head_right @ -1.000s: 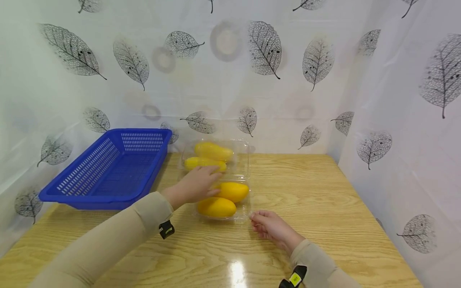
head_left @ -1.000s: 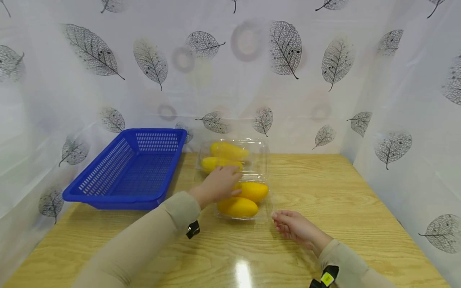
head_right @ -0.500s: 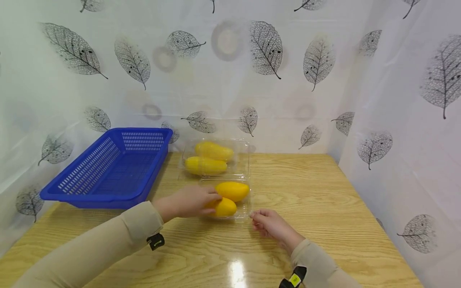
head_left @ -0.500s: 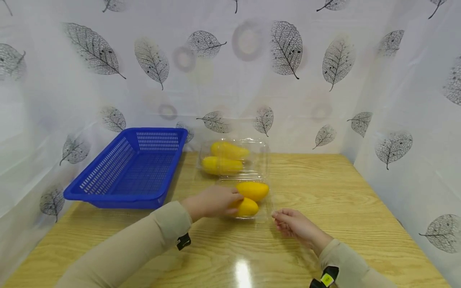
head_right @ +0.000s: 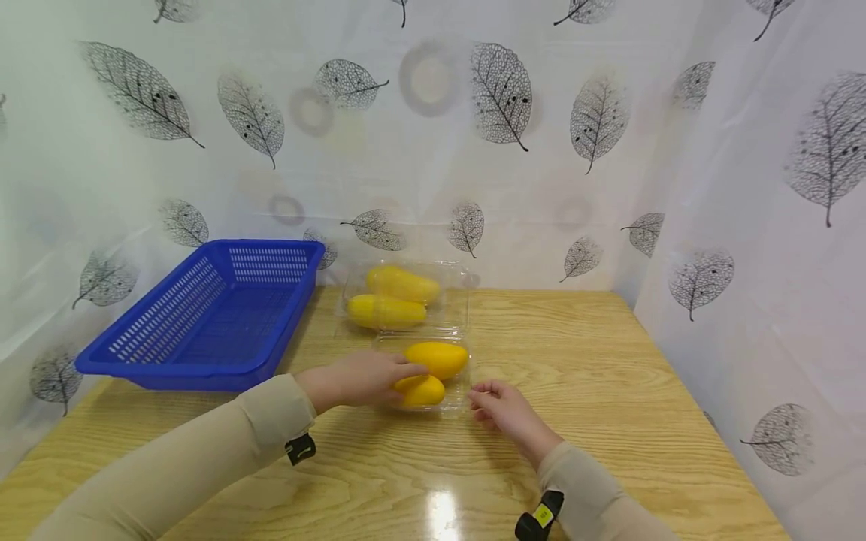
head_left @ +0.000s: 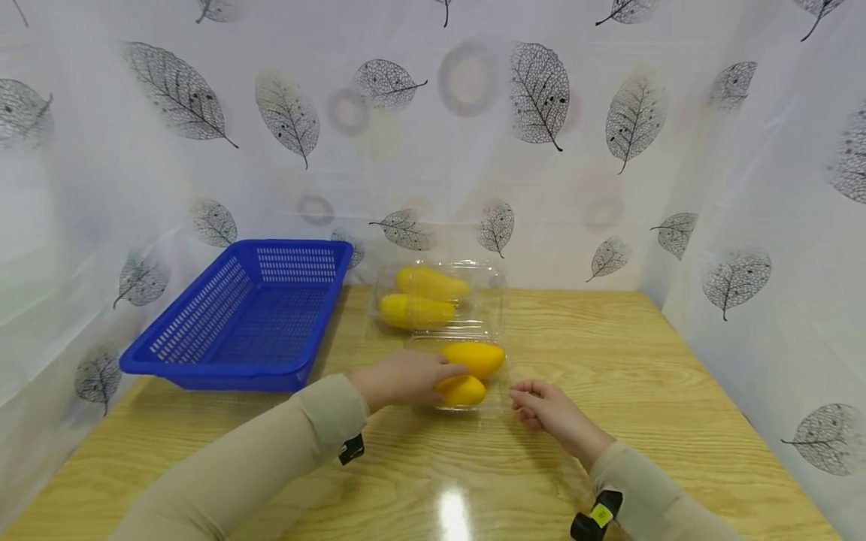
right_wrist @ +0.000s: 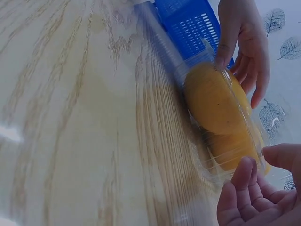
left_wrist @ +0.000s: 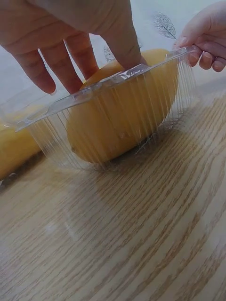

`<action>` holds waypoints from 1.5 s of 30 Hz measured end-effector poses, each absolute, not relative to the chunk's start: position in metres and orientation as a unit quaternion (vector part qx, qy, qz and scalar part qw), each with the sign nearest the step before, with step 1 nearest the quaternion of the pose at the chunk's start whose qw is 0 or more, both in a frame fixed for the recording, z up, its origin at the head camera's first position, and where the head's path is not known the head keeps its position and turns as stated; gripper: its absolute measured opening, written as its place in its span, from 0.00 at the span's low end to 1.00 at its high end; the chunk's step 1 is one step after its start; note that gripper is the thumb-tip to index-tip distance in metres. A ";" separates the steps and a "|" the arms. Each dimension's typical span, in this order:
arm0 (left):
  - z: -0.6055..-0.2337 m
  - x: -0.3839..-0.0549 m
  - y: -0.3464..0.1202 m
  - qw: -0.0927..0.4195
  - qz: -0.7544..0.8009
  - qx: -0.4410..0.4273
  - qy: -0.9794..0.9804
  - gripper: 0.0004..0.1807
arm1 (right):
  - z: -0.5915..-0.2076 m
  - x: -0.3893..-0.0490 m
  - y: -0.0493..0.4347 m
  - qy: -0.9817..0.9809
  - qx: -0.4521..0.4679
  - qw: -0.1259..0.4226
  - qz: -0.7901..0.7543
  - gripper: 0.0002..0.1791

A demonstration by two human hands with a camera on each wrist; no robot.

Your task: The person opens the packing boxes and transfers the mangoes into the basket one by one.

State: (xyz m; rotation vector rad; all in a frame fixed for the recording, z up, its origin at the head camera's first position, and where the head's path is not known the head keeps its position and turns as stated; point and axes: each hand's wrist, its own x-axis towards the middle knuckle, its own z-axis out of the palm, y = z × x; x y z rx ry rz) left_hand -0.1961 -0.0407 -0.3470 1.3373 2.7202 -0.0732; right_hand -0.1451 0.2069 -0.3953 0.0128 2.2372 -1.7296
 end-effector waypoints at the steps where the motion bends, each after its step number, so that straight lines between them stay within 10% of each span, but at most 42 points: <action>1: -0.348 -0.197 -0.040 0.056 -0.026 0.442 0.895 0.29 | -0.395 -0.145 0.207 0.780 0.003 0.155 -0.606 0.23; 45: -0.360 -0.204 -0.046 0.130 0.026 0.421 0.897 0.27 | -0.397 -0.145 0.206 0.772 0.009 0.146 -0.619 0.22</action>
